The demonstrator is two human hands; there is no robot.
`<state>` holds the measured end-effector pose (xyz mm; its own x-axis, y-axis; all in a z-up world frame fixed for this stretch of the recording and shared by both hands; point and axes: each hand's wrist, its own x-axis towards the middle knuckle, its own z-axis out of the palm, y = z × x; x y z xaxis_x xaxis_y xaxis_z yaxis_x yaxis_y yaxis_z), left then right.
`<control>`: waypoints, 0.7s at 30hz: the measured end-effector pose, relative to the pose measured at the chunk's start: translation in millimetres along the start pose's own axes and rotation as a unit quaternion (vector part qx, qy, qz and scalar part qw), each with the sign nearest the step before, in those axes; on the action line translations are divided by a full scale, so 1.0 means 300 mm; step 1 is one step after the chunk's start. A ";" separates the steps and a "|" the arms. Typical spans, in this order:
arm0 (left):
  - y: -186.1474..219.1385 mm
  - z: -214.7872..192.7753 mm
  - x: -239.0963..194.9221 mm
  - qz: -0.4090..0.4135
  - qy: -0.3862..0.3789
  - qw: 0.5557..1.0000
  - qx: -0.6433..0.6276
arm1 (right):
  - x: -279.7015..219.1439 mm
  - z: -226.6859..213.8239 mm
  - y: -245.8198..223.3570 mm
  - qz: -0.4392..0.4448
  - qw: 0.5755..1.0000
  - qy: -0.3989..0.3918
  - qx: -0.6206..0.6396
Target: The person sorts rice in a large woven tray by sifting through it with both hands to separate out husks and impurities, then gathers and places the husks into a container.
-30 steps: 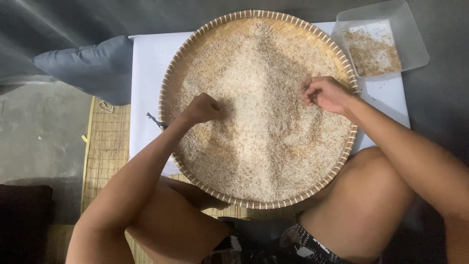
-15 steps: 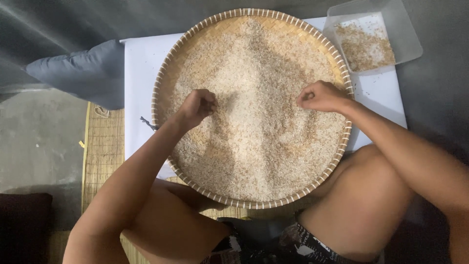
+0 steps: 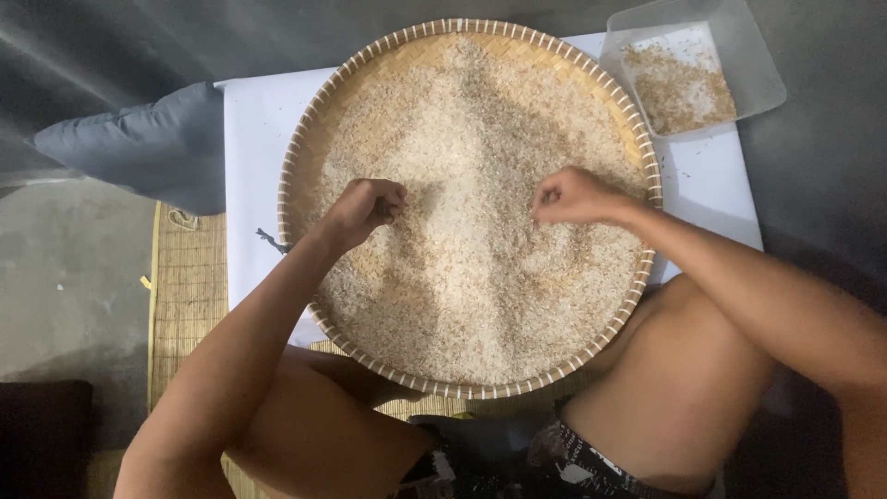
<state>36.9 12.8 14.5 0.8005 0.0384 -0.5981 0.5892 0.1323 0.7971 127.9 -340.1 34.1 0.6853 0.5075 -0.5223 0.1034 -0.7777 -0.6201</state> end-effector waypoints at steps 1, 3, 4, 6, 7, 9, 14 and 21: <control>-0.002 -0.001 0.006 0.000 -0.001 1.000 0.000 | 0.015 -0.019 0.031 0.001 1.000 0.000 0.000; -0.006 -0.011 0.012 0.006 -0.008 1.000 -0.003 | 0.053 -0.053 0.087 0.002 0.955 -0.015 0.297; 0.000 -0.012 0.002 0.005 -0.008 1.000 -0.003 | 0.048 -0.051 0.091 0.002 0.955 -0.016 0.297; 0.019 -0.008 -0.014 0.012 -0.017 1.000 0.004 | 0.039 -0.060 0.097 0.015 0.939 0.012 0.344; 0.026 -0.002 -0.011 0.014 -0.018 1.000 0.003 | 0.023 -0.065 0.084 0.014 0.939 0.013 0.343; 0.028 0.001 -0.017 0.017 -0.021 1.000 0.013 | -0.007 -0.055 0.059 0.021 0.967 0.032 0.253; 0.037 0.018 -0.020 0.004 -0.013 1.000 0.020 | 0.029 -0.048 0.091 0.009 0.998 0.040 0.057; 0.008 0.013 0.003 0.011 0.005 1.000 0.020 | 0.067 -0.009 0.125 0.011 0.996 0.016 -0.087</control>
<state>39.4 9.2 16.3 0.8126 0.0518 -0.5805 0.5749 0.0921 0.8130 147.4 -360.2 1.9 0.7109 0.4793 -0.5147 0.2092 -0.8428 -0.4959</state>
